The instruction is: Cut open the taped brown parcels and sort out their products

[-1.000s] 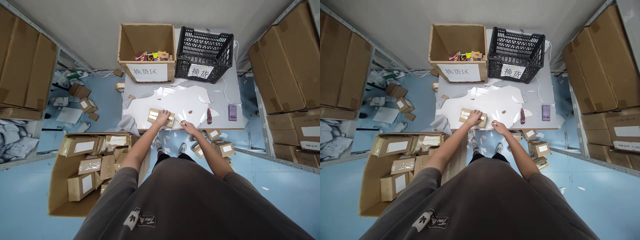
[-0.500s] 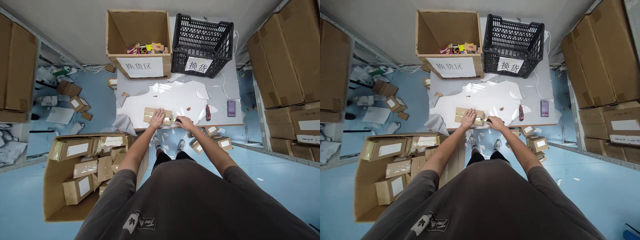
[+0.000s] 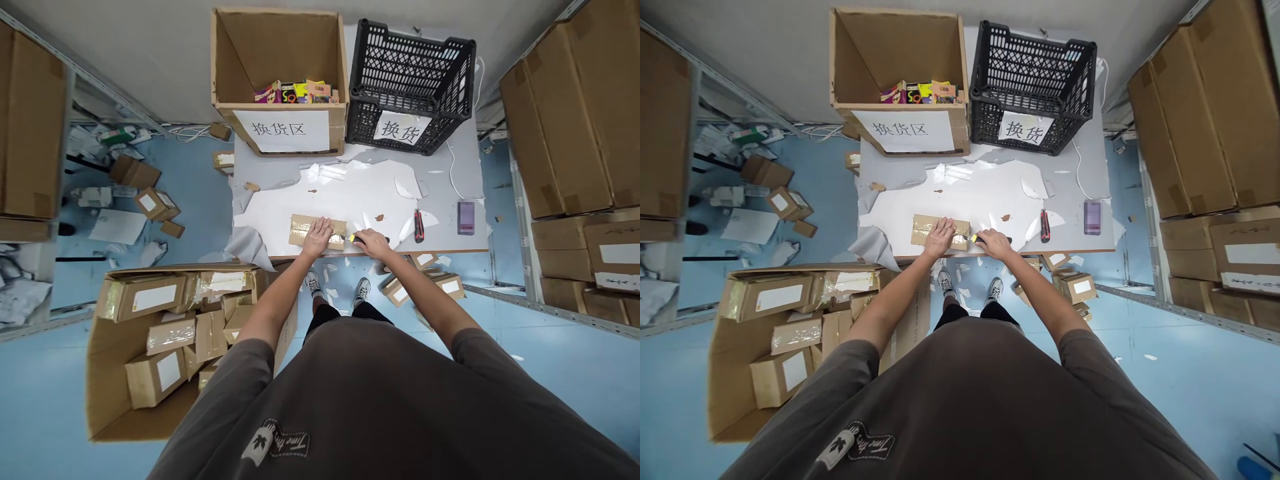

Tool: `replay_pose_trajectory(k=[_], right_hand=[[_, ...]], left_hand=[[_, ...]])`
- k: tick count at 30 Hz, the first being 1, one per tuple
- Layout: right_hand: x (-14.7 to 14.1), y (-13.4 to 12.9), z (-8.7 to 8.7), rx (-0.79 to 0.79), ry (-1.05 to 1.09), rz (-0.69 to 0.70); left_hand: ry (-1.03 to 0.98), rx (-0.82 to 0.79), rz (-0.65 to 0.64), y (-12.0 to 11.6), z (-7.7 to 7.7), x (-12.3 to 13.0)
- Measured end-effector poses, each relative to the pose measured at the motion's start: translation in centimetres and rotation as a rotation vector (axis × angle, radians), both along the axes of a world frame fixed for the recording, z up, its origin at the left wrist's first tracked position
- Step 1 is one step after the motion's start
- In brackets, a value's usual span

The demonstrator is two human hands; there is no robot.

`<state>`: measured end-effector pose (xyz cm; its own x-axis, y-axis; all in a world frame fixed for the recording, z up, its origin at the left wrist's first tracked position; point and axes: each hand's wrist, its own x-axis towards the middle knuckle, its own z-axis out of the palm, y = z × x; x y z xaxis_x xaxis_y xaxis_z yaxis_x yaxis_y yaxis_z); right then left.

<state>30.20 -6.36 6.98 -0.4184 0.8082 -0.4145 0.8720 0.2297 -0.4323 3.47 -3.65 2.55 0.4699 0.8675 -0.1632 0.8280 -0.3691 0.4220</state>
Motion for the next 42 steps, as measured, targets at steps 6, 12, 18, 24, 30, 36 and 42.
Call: replay_pose_trajectory(k=[6, 12, 18, 24, 30, 36, 42], right_hand=[[0.7, 1.7, 0.1, 0.032, -0.003, 0.096], [0.8, 2.2, 0.3, 0.074, -0.036, 0.149], [0.4, 2.0, -0.1, 0.168, -0.097, 0.209], [-0.3, 2.1, -0.3, 0.198, -0.110, 0.199], [-0.3, 3.3, -0.8, 0.195, -0.079, 0.176], [2.1, 1.7, -1.2, 0.125, 0.051, -0.025], [-2.2, -3.3, -2.4, -0.216, 0.496, -0.916]], left_hand=[[0.027, 0.030, 0.025, 0.2, -0.6, 0.0], [-0.016, 0.054, 0.053, 0.1, -1.5, -0.1], [-0.159, 0.116, 0.101, 0.1, -2.3, -0.2], [-0.125, 0.108, 0.119, -0.2, -2.2, -0.2], [-0.119, 0.089, 0.120, -0.4, -2.2, -0.3], [-0.149, 0.080, 0.110, -0.3, -2.0, -0.3], [-0.167, 0.065, 0.034, 0.2, 1.0, -1.1]])
